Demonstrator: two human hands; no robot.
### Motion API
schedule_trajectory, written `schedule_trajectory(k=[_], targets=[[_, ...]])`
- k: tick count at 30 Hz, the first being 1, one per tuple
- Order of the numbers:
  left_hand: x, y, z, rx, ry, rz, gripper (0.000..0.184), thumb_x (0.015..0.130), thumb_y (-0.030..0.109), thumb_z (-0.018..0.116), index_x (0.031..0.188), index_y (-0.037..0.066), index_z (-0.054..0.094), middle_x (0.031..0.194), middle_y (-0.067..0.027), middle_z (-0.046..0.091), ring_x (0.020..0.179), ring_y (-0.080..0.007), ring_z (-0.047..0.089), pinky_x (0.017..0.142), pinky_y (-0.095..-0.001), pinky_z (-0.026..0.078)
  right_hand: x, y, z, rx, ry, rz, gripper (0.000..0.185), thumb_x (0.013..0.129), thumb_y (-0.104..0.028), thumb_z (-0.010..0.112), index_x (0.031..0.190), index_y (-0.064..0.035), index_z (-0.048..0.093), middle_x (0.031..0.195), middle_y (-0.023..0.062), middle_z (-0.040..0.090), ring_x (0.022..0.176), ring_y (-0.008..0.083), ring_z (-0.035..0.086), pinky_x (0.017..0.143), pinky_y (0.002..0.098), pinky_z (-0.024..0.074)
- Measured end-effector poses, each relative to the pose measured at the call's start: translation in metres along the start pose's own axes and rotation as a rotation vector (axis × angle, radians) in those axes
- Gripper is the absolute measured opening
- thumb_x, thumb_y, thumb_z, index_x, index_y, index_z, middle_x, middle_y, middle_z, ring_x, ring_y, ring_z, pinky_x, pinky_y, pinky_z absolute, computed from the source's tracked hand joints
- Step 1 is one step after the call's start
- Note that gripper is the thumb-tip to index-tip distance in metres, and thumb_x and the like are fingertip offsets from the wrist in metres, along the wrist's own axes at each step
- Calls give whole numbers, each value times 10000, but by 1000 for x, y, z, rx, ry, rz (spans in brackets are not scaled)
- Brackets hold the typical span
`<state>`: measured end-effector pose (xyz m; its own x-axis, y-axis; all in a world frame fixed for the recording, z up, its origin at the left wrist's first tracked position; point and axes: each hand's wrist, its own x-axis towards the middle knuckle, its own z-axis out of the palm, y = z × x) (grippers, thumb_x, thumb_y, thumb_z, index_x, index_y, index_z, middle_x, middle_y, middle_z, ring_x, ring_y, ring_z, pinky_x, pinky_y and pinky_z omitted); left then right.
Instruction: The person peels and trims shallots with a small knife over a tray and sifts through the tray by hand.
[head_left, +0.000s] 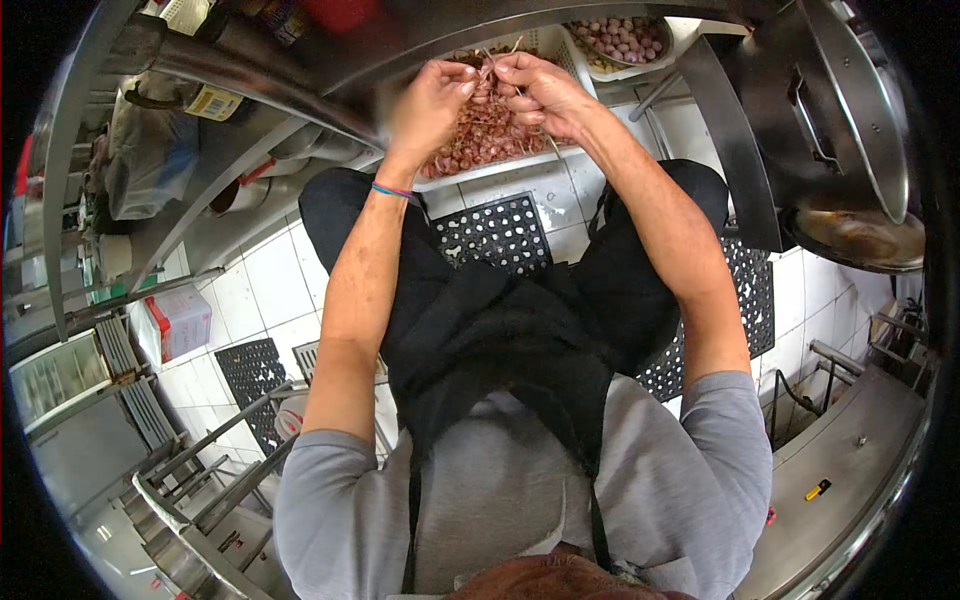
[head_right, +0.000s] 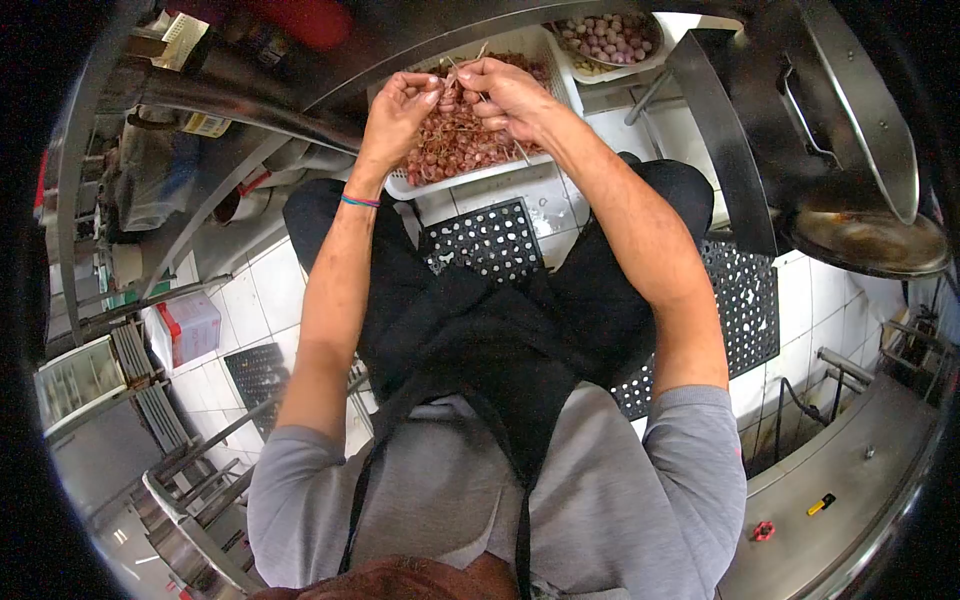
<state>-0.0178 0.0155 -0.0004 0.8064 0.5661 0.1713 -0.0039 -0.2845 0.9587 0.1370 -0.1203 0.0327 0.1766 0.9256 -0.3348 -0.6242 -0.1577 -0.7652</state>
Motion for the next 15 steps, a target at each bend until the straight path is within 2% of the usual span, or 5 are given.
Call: schedule_trajectory(k=[1,4,8,11,15], targets=[[1,-2,-2,57,-1,-8,275,937,103,580,1173,-29,527,1035,-107,659,915,-162,657,808,-258,514,-1,-1,1,-62,29,-1,143,977,-173,519,1088,-84,503,751,-5,484,446,33,301,354,193,212],[-4,7,3,-105,24,-15,274,969,106,517,1194,-49,494,1088,-123,625,944,-201,660,822,-287,531,0,1,0,-107,81,36,147,977,-196,525,1095,-109,514,731,-16,480,441,37,292,354,205,196],[-7,29,5,-437,-6,-219,247,978,88,503,1169,-67,482,1086,-161,585,980,-231,632,841,-327,559,0,4,1,-157,225,33,168,972,-212,537,1109,-117,521,721,-20,478,433,40,270,360,224,185],[-5,31,2,-569,41,-374,232,982,93,490,1153,-64,500,1071,-154,592,947,-227,630,802,-312,553,6,6,-13,-220,260,4,192,947,-208,577,1102,-109,521,754,-3,517,465,59,353,373,243,248],[-1,13,-2,-797,45,-504,175,977,93,492,1074,-40,553,1017,-124,599,857,-193,595,742,-274,530,11,16,-10,-540,389,-38,262,917,-180,615,1123,-54,513,778,20,557,577,88,469,441,257,350]])
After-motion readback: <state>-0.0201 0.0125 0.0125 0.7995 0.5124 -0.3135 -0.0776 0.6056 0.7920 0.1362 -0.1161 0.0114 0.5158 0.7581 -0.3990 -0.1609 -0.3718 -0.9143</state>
